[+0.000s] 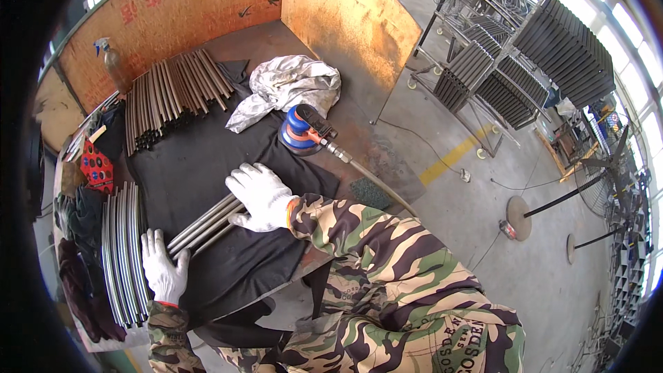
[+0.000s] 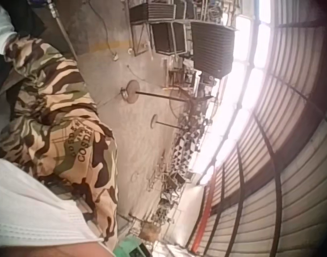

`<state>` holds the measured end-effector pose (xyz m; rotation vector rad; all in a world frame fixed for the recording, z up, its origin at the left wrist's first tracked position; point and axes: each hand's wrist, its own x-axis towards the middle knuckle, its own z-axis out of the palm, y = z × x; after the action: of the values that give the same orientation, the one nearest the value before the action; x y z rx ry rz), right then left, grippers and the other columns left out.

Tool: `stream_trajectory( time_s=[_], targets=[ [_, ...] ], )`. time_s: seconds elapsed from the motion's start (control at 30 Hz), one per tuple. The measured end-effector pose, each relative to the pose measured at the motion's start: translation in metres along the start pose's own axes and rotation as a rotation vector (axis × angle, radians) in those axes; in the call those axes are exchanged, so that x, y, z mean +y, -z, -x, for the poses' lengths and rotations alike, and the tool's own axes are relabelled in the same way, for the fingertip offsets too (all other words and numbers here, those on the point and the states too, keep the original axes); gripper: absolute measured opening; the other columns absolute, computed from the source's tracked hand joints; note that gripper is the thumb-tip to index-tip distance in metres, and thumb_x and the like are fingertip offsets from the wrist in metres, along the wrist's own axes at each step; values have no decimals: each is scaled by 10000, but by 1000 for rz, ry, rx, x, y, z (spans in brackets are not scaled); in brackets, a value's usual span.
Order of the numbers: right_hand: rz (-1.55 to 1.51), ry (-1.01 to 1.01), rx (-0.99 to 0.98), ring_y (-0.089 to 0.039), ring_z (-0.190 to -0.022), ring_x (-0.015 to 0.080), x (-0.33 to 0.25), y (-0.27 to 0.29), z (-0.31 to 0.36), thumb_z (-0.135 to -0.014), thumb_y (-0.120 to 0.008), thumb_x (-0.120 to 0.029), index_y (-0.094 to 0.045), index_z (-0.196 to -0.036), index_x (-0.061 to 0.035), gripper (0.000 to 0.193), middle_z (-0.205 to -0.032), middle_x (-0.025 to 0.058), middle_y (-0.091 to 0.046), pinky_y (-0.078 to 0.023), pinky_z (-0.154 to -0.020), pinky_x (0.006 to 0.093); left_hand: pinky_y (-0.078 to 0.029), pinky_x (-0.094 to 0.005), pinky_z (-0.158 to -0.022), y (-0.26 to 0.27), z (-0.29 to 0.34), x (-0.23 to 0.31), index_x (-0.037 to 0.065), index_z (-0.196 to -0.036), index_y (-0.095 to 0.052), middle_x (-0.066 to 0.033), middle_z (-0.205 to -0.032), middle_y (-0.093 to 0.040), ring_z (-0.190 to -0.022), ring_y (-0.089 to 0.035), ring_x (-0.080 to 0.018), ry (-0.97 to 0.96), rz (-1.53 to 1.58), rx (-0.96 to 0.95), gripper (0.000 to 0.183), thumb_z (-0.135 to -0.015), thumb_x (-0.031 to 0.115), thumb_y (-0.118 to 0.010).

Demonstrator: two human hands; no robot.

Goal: Sanding and cleaning a bundle of metal tubes at a workbench.

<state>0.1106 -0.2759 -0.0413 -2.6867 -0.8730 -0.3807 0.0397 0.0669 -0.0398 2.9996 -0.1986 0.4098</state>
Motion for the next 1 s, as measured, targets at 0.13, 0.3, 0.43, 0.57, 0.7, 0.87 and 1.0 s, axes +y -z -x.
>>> stream_trajectory(
  time_s=[0.13,0.3,0.43,0.57,0.7,0.87,1.0],
  targets=[
    [-33,-47,-73,-512,-1387,406,3,1,-13,-956,-645,-587,-570,-1421,-3,750,-1418,210,-599,-357,-1206,523,-301,-569,-1259,-6,-11,-6,-105,-1482,-526,-346,-1579,-463,-1514,-366,-520,26,-22,-4,813,-934,470,-701],
    [65,-98,-36,-487,-1420,403,5,-7,-27,-962,-620,-611,-550,-1472,-1,798,-1481,212,-567,-333,-1216,527,-292,-543,-1268,-3,-29,-4,-58,-1504,-534,-298,-1599,-470,-1532,-355,-486,82,-78,-67,679,-1018,410,-612],
    [53,-99,-76,-411,-1484,432,5,0,-32,-962,-602,-635,-487,-1529,9,866,-1557,225,-497,-299,-1231,569,-316,-546,-1255,-2,-31,-2,-52,-1497,-546,-301,-1571,-503,-1506,-395,-495,81,-70,-33,668,-1017,406,-615],
    [66,-51,-132,-362,-1507,462,5,-1,-21,-949,-609,-639,-456,-1554,9,900,-1592,247,-447,-267,-1243,602,-254,-577,-1280,-18,-10,-7,-75,-1547,-454,-331,-1609,-426,-1530,-329,-526,-18,-12,32,862,-924,469,-695],
    [14,-44,-122,-332,-1526,469,0,7,-14,-951,-610,-641,-435,-1568,16,919,-1606,263,-423,-246,-1256,605,-232,-595,-1284,-9,-4,-1,-87,-1561,-418,-332,-1619,-403,-1536,-309,-532,-21,-24,16,910,-916,492,-695],
    [-46,-26,-44,-324,-1529,480,3,-10,-7,-922,-662,-624,-441,-1547,41,939,-1573,282,-438,-221,-1286,578,-264,-609,-1266,-17,5,-5,-103,-1542,-428,-342,-1575,-439,-1506,-338,-549,-57,-10,40,936,-899,516,-709],
    [-84,45,-54,-406,-1466,462,1,7,12,-850,-759,-591,-481,-1502,47,954,-1483,267,-505,-242,-1281,569,-303,-621,-1237,-8,14,-1,-97,-1521,-447,-328,-1504,-495,-1457,-391,-543,-107,63,27,1083,-746,556,-829]
  ],
)
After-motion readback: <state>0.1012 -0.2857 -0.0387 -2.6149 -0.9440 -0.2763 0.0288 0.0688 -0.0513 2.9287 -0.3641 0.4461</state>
